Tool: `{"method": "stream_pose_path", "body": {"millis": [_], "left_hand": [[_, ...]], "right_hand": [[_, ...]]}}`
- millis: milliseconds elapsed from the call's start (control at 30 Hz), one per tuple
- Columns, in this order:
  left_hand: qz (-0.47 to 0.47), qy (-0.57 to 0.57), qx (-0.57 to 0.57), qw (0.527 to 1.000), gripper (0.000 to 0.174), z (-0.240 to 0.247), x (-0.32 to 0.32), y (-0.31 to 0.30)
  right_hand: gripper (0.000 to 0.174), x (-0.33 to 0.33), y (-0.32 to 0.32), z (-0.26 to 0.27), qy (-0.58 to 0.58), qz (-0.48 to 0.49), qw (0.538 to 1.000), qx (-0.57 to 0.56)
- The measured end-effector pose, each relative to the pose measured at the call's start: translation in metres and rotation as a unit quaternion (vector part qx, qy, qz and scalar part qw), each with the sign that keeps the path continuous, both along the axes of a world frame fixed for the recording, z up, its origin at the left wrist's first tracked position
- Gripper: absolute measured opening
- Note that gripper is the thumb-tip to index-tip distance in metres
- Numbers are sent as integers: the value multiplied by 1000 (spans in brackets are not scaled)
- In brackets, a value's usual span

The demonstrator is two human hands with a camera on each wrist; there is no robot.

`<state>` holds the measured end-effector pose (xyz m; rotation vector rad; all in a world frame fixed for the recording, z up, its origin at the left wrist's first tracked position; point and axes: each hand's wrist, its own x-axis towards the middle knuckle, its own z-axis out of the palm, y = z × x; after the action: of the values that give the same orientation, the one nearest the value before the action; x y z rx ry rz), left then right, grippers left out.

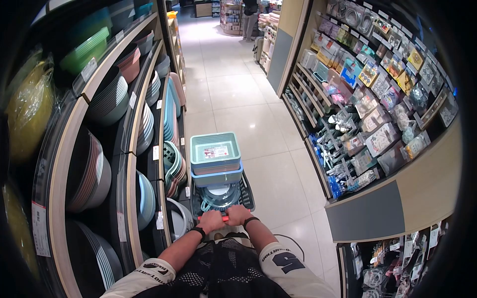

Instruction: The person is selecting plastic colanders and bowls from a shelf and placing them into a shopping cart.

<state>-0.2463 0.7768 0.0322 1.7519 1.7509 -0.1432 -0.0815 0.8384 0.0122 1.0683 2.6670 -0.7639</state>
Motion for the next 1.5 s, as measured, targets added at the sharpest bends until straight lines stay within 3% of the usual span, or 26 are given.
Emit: {"method": "stream_pose_path", "body": {"millis": [1500], "left_hand": [[-5, 4, 15, 1000, 31, 4, 2, 2]], "right_hand": [[39, 1, 1, 9, 2, -5, 1000, 5]]}}
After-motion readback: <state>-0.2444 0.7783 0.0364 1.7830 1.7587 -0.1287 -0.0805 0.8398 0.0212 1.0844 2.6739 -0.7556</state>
